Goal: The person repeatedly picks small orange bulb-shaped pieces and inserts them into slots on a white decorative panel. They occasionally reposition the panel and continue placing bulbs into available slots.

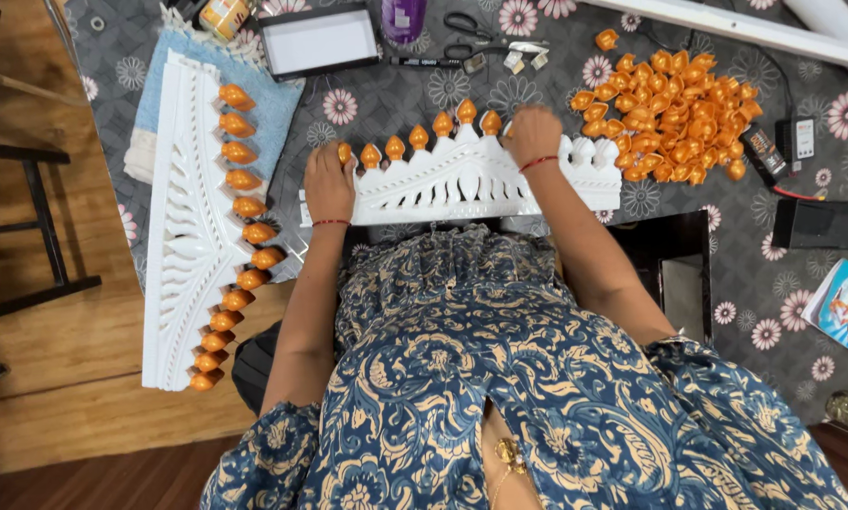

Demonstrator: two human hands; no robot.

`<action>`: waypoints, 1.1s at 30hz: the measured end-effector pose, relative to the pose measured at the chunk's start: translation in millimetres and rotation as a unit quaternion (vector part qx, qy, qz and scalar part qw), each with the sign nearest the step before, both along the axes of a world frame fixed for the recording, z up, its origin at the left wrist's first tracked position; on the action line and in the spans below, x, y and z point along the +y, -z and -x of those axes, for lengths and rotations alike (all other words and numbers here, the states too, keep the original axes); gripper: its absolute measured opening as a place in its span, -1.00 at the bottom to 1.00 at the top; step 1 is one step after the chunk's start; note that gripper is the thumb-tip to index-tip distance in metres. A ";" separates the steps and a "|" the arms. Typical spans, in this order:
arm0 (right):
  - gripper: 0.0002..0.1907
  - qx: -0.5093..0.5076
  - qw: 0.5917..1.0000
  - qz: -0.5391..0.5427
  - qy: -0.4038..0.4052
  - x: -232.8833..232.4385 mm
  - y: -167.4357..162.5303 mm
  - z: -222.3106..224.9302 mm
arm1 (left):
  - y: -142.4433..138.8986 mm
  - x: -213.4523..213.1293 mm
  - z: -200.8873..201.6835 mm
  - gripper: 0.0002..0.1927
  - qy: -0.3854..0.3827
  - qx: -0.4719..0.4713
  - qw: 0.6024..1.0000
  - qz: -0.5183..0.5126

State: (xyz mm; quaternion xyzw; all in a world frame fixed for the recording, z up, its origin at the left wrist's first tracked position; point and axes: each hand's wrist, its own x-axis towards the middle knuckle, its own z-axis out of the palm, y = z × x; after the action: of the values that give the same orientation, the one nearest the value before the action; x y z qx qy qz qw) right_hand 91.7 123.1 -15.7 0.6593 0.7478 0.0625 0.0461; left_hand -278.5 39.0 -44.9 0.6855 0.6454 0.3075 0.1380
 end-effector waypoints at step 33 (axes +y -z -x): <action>-0.46 0.890 0.217 0.316 0.248 -14.4 -32.0 14.9 | -108.3 73.8 -151.1 -0.14 0.275 -0.074 0.957 -0.057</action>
State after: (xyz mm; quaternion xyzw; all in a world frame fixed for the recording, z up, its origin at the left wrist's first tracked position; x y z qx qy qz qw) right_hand 76.8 108.6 16.4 0.3698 0.0593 -0.8205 -0.4318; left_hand -127.4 112.8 63.4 0.8186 0.4013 0.3437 0.2250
